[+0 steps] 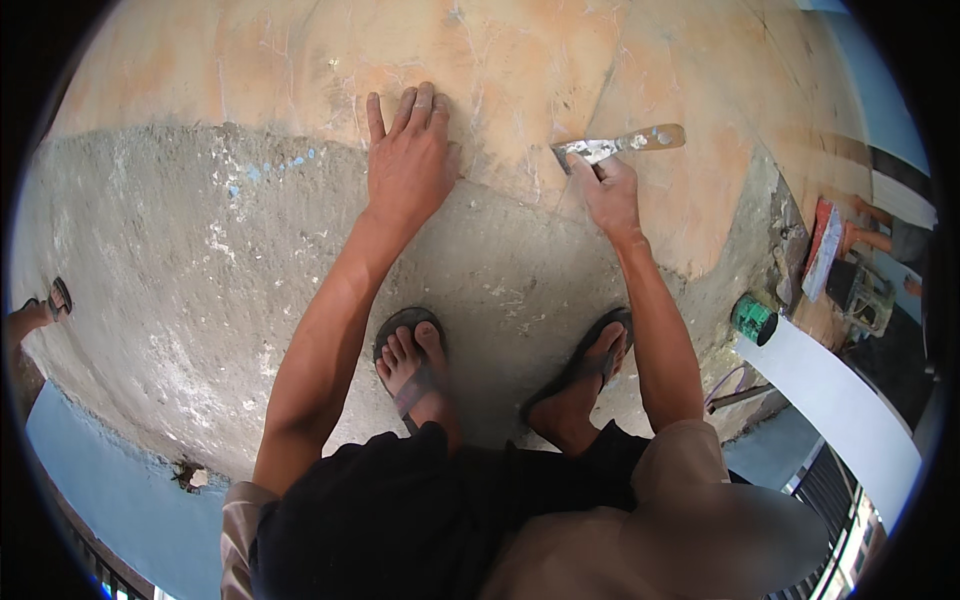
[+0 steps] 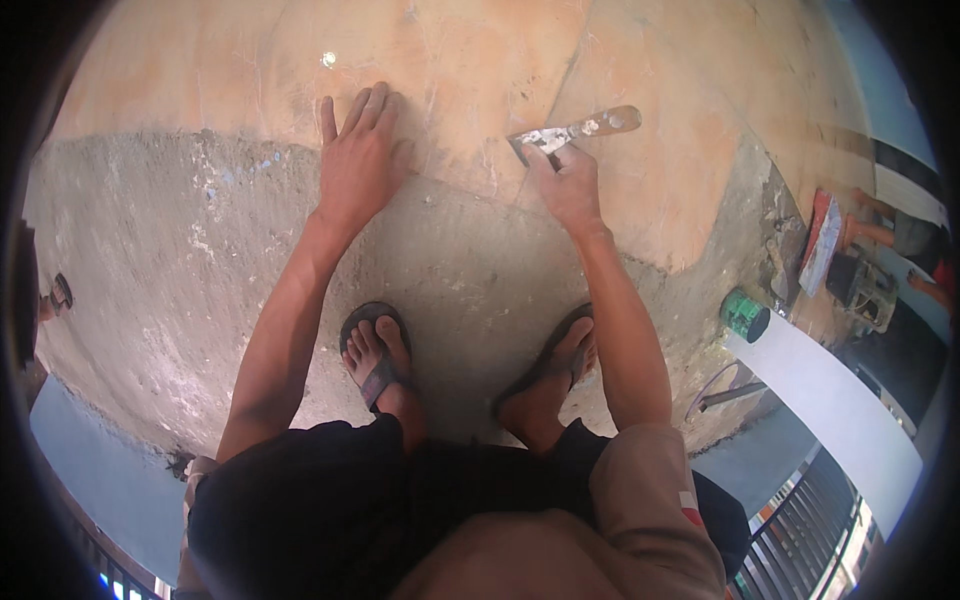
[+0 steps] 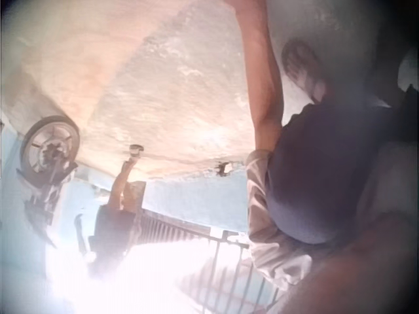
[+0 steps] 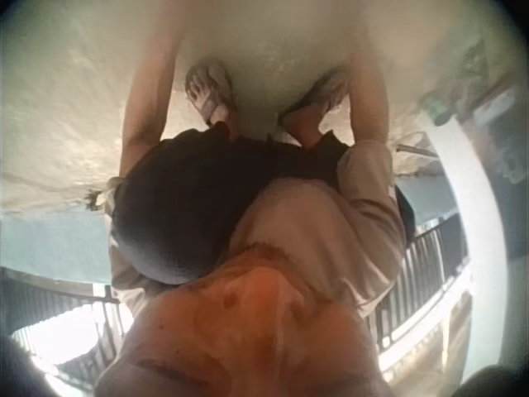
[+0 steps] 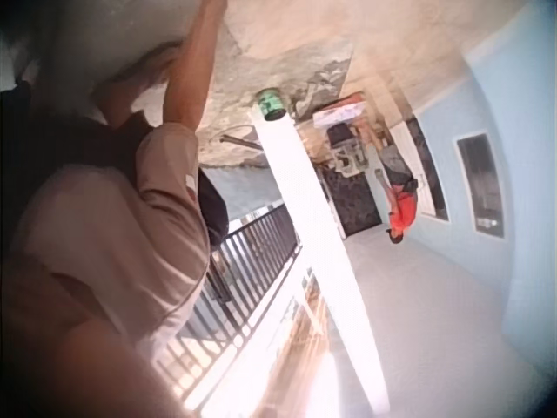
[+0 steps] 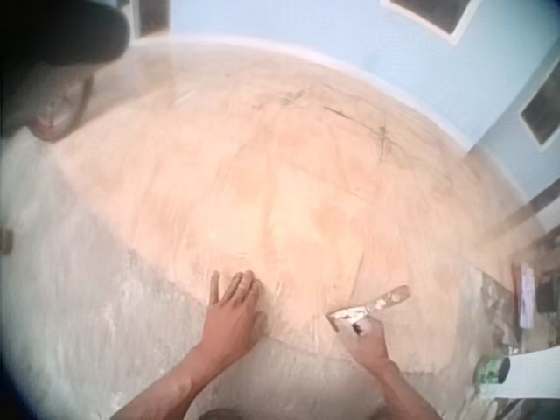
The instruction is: The person uses a putty knife to spread and smooth grout between floor tiles. They repeatedly scrape and wipe the tile surface to remove excess grout, working across multiple tile joints.
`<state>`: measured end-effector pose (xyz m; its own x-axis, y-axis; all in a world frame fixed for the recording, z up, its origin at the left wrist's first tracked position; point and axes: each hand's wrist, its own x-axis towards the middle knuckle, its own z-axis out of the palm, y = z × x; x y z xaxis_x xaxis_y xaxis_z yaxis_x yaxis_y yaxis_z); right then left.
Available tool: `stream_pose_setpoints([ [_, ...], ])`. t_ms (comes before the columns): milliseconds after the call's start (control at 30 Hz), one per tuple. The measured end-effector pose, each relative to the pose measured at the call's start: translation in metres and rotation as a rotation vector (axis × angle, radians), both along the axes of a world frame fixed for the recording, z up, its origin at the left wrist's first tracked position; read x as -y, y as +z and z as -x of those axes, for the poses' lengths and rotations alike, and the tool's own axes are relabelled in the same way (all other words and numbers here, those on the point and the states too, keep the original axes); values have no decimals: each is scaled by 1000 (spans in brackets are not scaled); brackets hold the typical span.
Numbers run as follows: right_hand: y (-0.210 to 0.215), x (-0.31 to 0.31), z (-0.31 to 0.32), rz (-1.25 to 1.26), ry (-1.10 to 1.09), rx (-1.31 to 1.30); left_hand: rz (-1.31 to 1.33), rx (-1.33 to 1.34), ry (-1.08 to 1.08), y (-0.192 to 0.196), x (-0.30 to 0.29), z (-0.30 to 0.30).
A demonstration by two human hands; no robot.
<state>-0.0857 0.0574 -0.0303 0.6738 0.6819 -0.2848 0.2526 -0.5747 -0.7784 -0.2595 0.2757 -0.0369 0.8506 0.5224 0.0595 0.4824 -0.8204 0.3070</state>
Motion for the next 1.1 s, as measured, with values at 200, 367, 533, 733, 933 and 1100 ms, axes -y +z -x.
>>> stream_pose_setpoints([
  [200, 8, 2, -14, 76, 236, 69, -34, -176, 18, 0, 12, -2],
  [367, -5, 20, -9, -38, 240, 117, 51, -69, 15, 6, 3, -6],
  [533, 16, -2, -20, 123, 24, 29, 134, 156, -26, 8, 16, 11],
  [733, 15, 41, 10, 15, 357, 63, 836, 415, 2, 32, 64, 10],
  [933, 136, 36, -9, 238, 459, 167, 1736, 713, 326, 40, 103, -15],
  [1100, 225, 56, -22, -17, 493, 343, 1421, 1077, 257, 92, 88, -48],
])
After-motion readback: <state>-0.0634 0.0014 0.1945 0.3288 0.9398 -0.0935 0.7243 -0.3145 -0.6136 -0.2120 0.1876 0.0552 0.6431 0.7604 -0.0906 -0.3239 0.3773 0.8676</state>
